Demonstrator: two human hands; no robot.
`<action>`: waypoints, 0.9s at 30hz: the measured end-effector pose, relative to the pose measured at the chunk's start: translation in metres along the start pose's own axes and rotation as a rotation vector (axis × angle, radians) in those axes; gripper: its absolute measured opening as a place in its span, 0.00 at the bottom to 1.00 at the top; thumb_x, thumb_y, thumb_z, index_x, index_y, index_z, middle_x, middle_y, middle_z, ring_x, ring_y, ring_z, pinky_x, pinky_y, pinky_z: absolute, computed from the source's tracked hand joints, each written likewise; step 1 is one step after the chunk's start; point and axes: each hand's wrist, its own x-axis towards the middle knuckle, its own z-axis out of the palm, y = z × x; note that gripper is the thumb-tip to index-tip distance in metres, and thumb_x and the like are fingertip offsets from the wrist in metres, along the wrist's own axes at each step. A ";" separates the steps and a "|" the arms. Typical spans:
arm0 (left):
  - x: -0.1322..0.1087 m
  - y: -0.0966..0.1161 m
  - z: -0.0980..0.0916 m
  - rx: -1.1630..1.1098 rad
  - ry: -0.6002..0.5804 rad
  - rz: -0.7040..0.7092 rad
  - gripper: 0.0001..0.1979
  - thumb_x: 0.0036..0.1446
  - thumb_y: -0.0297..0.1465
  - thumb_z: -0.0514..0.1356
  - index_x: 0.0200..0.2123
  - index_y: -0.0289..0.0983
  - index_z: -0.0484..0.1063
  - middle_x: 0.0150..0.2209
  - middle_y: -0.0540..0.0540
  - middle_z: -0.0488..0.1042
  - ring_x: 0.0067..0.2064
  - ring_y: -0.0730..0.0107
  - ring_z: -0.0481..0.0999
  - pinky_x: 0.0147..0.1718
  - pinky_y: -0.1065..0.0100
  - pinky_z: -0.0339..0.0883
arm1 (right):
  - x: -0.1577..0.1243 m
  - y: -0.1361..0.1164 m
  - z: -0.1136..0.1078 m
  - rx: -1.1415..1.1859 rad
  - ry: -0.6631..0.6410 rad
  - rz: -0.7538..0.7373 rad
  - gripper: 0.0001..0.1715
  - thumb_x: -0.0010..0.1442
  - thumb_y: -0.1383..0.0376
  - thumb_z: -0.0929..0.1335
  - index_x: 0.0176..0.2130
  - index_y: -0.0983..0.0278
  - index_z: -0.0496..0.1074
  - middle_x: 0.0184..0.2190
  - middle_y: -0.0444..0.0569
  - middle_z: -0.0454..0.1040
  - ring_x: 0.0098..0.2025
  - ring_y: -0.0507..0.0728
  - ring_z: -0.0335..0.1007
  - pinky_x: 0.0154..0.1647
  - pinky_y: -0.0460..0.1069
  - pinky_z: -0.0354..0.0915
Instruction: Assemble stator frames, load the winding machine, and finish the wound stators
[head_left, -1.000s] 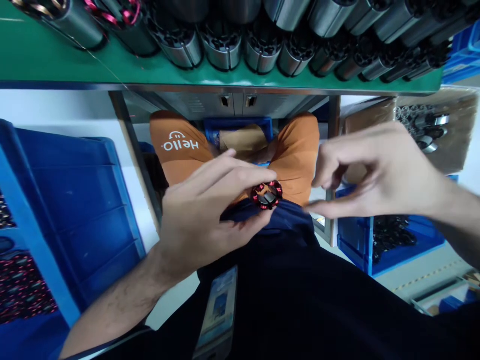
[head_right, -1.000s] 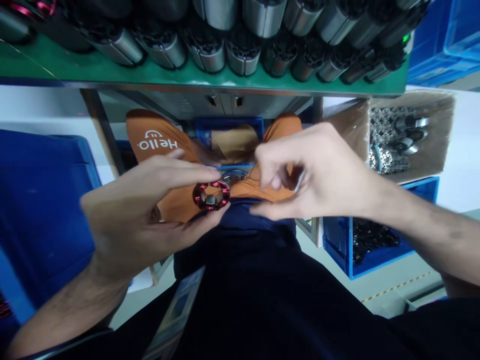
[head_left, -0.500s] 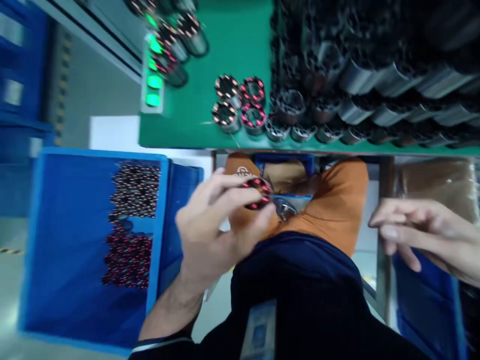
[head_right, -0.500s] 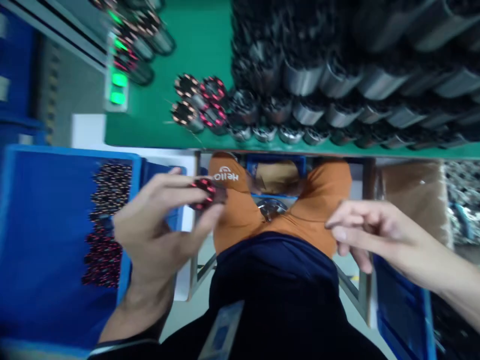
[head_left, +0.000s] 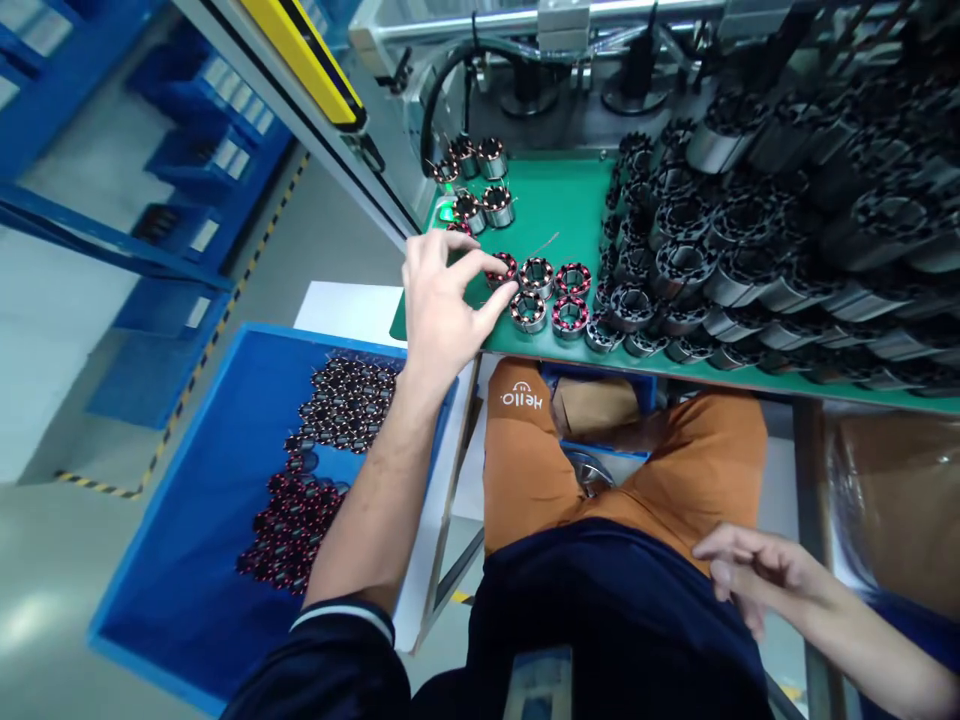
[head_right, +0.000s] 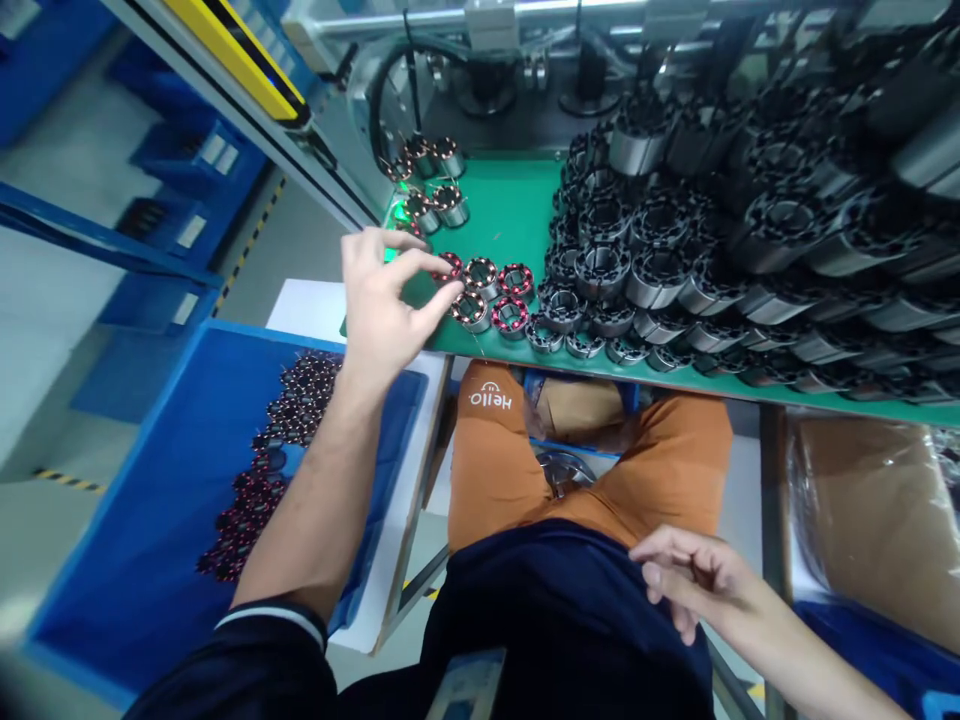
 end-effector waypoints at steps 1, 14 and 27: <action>-0.002 -0.001 -0.003 0.004 0.029 -0.009 0.16 0.71 0.46 0.74 0.56 0.47 0.87 0.64 0.36 0.81 0.72 0.34 0.76 0.80 0.26 0.67 | 0.000 0.003 -0.001 0.006 0.012 0.004 0.47 0.58 0.24 0.84 0.48 0.62 0.91 0.33 0.49 0.83 0.26 0.54 0.77 0.28 0.49 0.73; 0.029 -0.050 0.006 -0.120 0.187 -0.113 0.35 0.60 0.66 0.79 0.42 0.43 0.75 0.54 0.45 0.81 0.67 0.47 0.77 0.72 0.32 0.71 | 0.005 0.012 0.013 0.046 -0.019 -0.127 0.26 0.63 0.41 0.88 0.47 0.57 0.93 0.34 0.47 0.84 0.28 0.55 0.77 0.31 0.52 0.78; -0.107 0.158 -0.042 -0.662 -0.199 0.097 0.23 0.69 0.40 0.82 0.62 0.48 0.82 0.60 0.46 0.88 0.50 0.59 0.95 0.50 0.56 0.97 | 0.013 -0.102 0.041 0.216 -0.035 -0.572 0.41 0.75 0.45 0.84 0.77 0.52 0.78 0.53 0.49 0.91 0.50 0.59 0.92 0.49 0.49 0.87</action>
